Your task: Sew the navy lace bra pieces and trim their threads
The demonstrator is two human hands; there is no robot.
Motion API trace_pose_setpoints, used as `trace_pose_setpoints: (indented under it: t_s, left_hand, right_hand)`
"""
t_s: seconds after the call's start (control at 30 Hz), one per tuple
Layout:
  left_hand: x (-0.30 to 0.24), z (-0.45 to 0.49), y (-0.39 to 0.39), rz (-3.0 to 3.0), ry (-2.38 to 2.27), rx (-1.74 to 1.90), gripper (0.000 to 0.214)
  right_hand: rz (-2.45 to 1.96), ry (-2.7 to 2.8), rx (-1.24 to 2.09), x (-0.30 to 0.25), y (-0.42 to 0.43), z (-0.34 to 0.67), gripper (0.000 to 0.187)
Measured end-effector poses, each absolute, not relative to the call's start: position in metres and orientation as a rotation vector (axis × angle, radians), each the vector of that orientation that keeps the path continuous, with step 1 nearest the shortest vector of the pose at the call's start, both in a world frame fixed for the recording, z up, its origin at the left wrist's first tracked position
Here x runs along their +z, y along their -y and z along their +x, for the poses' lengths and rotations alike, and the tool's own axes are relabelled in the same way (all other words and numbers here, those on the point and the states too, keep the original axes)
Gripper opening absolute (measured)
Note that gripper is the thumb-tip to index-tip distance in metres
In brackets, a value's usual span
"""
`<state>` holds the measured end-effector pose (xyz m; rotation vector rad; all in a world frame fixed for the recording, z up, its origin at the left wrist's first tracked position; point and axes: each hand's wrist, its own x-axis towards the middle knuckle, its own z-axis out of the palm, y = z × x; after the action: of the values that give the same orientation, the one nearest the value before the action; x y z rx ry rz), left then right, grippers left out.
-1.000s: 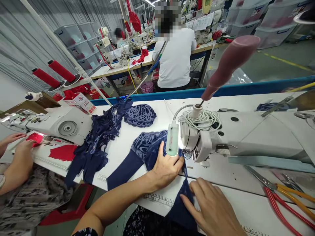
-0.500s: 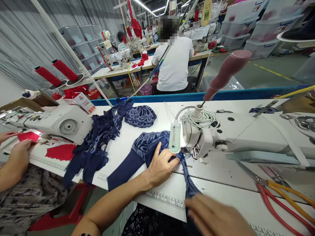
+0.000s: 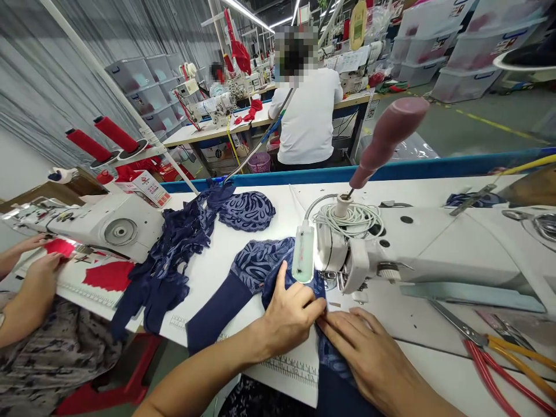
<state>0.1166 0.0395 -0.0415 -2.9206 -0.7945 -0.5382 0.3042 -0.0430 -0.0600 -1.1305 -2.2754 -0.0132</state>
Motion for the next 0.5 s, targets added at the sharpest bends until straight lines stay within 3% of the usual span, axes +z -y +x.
trace_pose_setpoints:
  t_s: [0.3, 0.5]
  left_hand:
    - [-0.044, 0.109, -0.029, -2.963, 0.79, -0.48, 0.032]
    - [-0.046, 0.108, -0.031, -2.965, 0.847, -0.415, 0.033]
  right_hand:
    - [-0.991, 2.192, 0.107, -0.053, 0.031, 0.307, 0.044]
    - [-1.046, 2.156, 0.114, -0.062, 0.037, 0.306, 0.052]
